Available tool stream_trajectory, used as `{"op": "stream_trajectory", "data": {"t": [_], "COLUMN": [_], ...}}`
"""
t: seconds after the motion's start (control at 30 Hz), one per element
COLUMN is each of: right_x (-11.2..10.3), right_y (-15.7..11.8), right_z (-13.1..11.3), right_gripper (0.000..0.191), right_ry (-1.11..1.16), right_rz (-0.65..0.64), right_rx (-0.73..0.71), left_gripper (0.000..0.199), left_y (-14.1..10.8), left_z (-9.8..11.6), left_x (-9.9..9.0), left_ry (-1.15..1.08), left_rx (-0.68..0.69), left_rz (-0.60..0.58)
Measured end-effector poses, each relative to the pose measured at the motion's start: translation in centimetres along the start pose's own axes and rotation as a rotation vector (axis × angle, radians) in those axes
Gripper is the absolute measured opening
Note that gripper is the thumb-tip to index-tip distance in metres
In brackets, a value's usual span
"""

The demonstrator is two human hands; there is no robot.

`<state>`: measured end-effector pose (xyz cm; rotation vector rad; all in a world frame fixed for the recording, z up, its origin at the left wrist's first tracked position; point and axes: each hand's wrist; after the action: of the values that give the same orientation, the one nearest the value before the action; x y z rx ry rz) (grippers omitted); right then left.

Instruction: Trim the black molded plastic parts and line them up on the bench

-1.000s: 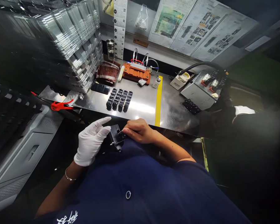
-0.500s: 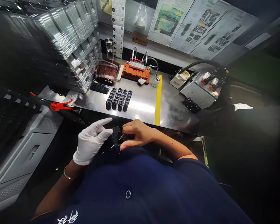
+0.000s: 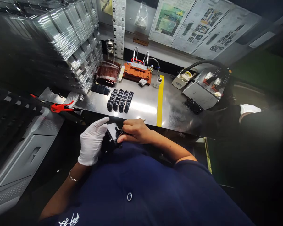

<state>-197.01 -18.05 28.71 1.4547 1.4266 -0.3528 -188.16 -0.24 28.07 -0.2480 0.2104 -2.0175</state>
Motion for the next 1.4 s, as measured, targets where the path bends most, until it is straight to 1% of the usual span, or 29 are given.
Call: {"op": "stream_trajectory", "data": {"t": [0.1,0.2,0.3,0.37,0.5,0.63,0.83,1.03,1.13,1.3,1.4], "right_x": [0.0,0.0,0.1,0.1,0.2,0.3,0.0,0.0,0.0,0.0,-0.2], "right_y": [0.1,0.1,0.2,0.2,0.3,0.1,0.0,-0.1,-0.2,-0.2,-0.1], "right_z": [0.2,0.4,0.5,0.5,0.7,0.8,0.7,0.6,0.6,0.6,0.5], "right_gripper": [0.062,0.061,0.060,0.059,0.062,0.061,0.061,0.063,0.064,0.065,0.065], "right_ry": [-0.087,-0.131,-0.140,-0.148,-0.192,-0.239,-0.226,-0.229,-0.209,-0.192,-0.122], "right_rz": [0.059,0.068,0.090,0.107,0.140,0.129,0.182,0.117,0.130,0.126,0.042], "right_rx": [-0.003,-0.034,-0.068,-0.062,-0.049,-0.069,-0.067,-0.044,-0.020,-0.029,0.031], "left_gripper": [0.035,0.031,0.033,0.035,0.034,0.035,0.035,0.031,0.033,0.032,0.032], "left_y": [0.0,0.0,0.1,0.1,0.0,-0.1,-0.4,-0.4,-0.6,-0.6,-0.6], "left_z": [-0.3,-0.4,-0.3,-0.4,-0.4,-0.4,-0.4,-1.0,-1.0,-0.9,-1.0], "left_x": [0.1,0.2,0.5,0.6,0.8,1.0,1.3,1.1,1.0,1.2,1.3], "left_ry": [0.010,0.009,-0.008,-0.025,-0.052,-0.081,-0.072,-0.056,-0.054,-0.042,-0.035], "left_rx": [-0.002,0.004,-0.026,-0.038,-0.031,-0.044,-0.016,0.012,0.008,0.019,0.022], "left_rz": [-0.001,0.034,0.039,0.034,0.044,0.063,0.074,0.073,0.069,0.080,0.090]}}
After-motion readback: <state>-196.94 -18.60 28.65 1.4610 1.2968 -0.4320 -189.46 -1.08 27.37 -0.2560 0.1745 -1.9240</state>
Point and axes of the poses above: each hand's wrist, its own y-axis towards the middle knuckle, its own x-axis out of the palm, z = x × y, and after that the axes turned 4 degrees about -x, right-handed
